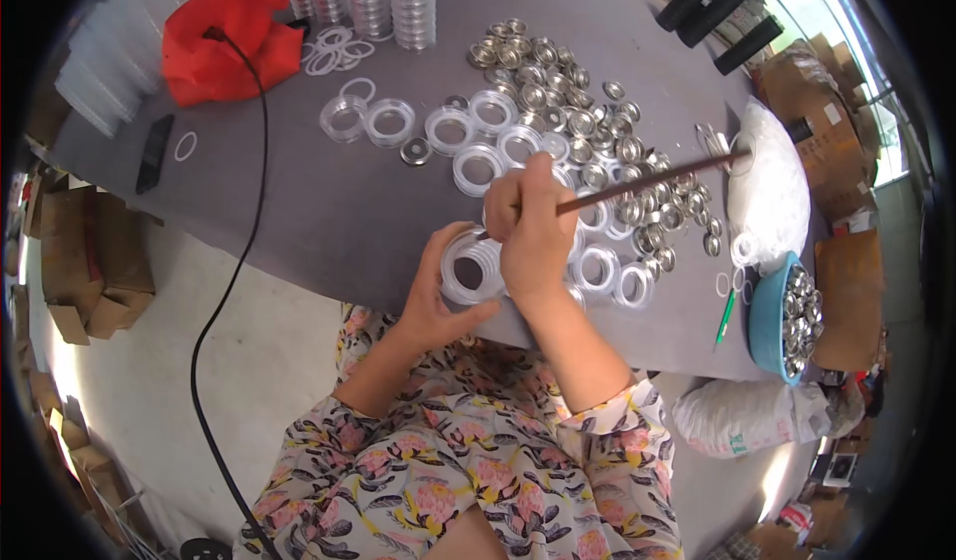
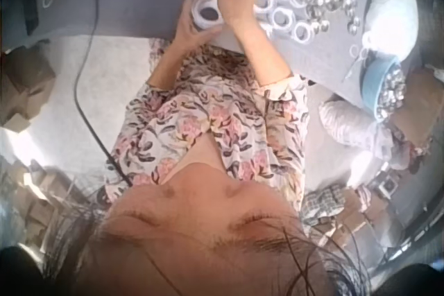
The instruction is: The person assembles small circular components on a table, placing white rings into clear plastic containers and using a wooden stick to adjust them. The person handles multiple items one by one, organizing them into neat stacks.
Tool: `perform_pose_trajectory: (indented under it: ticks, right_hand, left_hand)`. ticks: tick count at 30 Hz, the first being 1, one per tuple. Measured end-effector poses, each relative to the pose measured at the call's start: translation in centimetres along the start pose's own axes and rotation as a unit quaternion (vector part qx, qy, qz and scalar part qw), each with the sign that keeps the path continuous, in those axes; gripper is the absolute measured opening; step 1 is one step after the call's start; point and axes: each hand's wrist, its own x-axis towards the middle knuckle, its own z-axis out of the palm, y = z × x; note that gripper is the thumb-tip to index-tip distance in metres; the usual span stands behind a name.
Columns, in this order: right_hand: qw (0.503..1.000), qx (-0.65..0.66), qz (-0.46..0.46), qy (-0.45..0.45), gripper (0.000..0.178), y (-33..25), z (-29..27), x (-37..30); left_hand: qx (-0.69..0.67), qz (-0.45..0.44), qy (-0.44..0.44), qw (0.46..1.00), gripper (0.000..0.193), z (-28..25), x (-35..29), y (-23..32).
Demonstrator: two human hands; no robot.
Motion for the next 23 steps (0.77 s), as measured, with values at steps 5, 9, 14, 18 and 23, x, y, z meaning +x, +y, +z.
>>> perform_pose_trajectory:
  ticks: [5,9,14,18,23]
  right_hand:
    - [0.992,0.044,0.103,-0.051,0.044,0.9,0.3,-3.2]
    - [0.976,0.006,0.206,-0.078,0.044,-0.2,-4.4,-2.4]
    - [0.989,-0.059,0.088,-0.103,0.022,-3.3,-6.7,-1.4]
    - [0.883,-0.393,-0.203,-0.156,0.013,-2.7,-3.2,-5.8]
    - [0.891,-0.415,-0.042,-0.178,0.025,0.2,-3.8,-8.9]
  left_hand:
    - [0.025,0.065,0.002,0.998,0.085,-1.0,-0.1,-0.5]
    - [0.131,0.095,-0.003,0.987,0.085,-0.2,0.1,-1.8]
    - [0.126,0.054,-0.010,0.990,0.084,-0.5,0.0,0.6]
    - [0.135,0.034,0.019,0.990,0.089,-0.8,-1.3,0.4]
    - [0.188,0.010,-0.053,0.981,0.093,-1.9,-1.1,1.8]
